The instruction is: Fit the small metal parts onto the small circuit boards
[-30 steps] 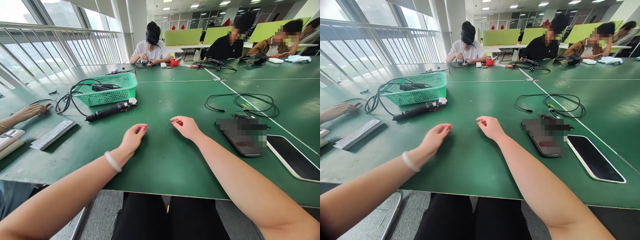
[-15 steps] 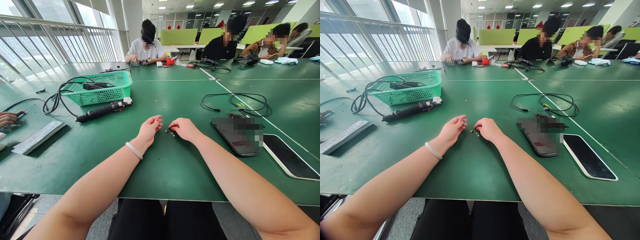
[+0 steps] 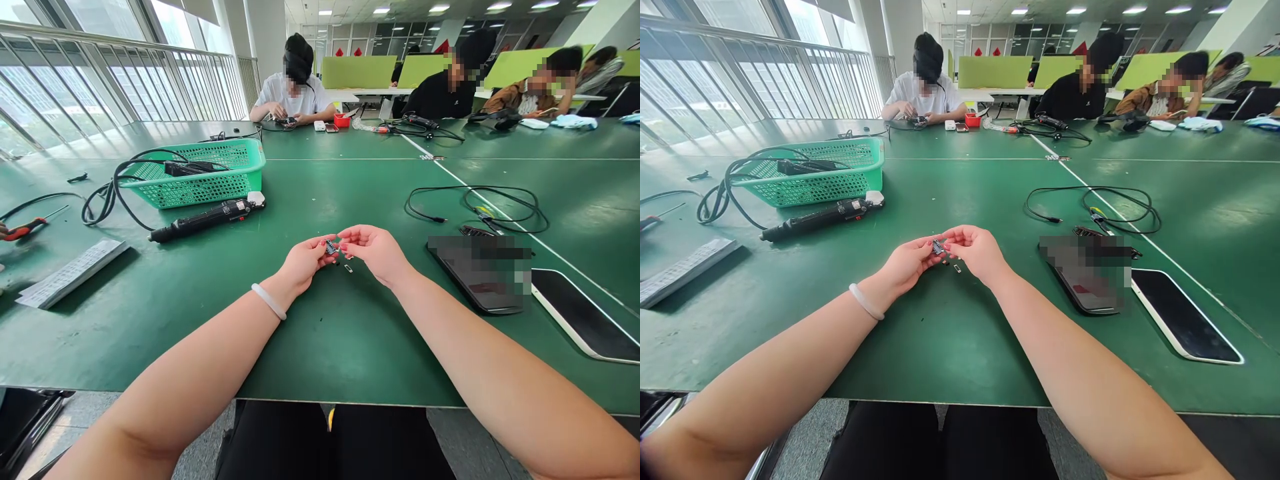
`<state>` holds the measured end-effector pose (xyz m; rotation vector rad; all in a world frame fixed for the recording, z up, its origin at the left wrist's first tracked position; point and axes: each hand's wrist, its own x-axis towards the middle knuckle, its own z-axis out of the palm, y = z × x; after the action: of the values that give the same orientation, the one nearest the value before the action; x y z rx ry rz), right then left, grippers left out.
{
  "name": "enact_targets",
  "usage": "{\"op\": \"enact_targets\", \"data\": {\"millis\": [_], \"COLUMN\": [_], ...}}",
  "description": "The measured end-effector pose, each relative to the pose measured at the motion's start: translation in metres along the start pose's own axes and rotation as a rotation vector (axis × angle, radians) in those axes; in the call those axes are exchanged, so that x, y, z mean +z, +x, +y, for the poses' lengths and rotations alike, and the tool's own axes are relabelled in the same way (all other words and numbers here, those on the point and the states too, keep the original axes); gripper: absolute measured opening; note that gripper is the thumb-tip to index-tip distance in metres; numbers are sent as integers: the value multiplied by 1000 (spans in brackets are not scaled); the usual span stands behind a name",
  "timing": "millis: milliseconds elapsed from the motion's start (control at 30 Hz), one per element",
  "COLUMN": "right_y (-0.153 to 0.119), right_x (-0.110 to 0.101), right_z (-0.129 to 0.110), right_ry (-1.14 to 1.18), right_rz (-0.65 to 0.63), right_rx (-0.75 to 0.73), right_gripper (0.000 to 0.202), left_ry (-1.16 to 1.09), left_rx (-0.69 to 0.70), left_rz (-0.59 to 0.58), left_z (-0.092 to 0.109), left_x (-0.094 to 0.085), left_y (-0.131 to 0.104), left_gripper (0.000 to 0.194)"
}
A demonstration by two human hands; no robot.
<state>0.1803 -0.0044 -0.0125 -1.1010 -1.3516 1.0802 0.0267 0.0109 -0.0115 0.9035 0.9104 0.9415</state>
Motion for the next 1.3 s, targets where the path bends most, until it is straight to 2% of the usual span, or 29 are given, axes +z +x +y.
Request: {"op": "enact_targets", "data": {"millis": [300,533,700,900,1167,1300], "right_y": [-1,-3,-5,-8,-12,-11], "right_x": [6,10,8,11,20,21], "right_z": [4,2,0,-6,-9,-5], "right_ry": [-31,-74,-181,-303,-312,-250], "right_rz": [223,244,252,271,305,279], "right_rx": [21,54,24,-11,-14,-13], "right_gripper": [25,23,22,17,12,10], "left_ry": [-55,-54,21,52,80,117], "left_rx": [-29,-15,-12,53,85,132], "left_rz": [-131,-141,-97,-124,-114,-121], "left_z": [1,0,1,1,3,1], "left_x": [7,7,7,5,8,8], "left_y": [-9,-10,-9,-9,-12,-13], "left_gripper": [26,31,33,29,30,29]}}
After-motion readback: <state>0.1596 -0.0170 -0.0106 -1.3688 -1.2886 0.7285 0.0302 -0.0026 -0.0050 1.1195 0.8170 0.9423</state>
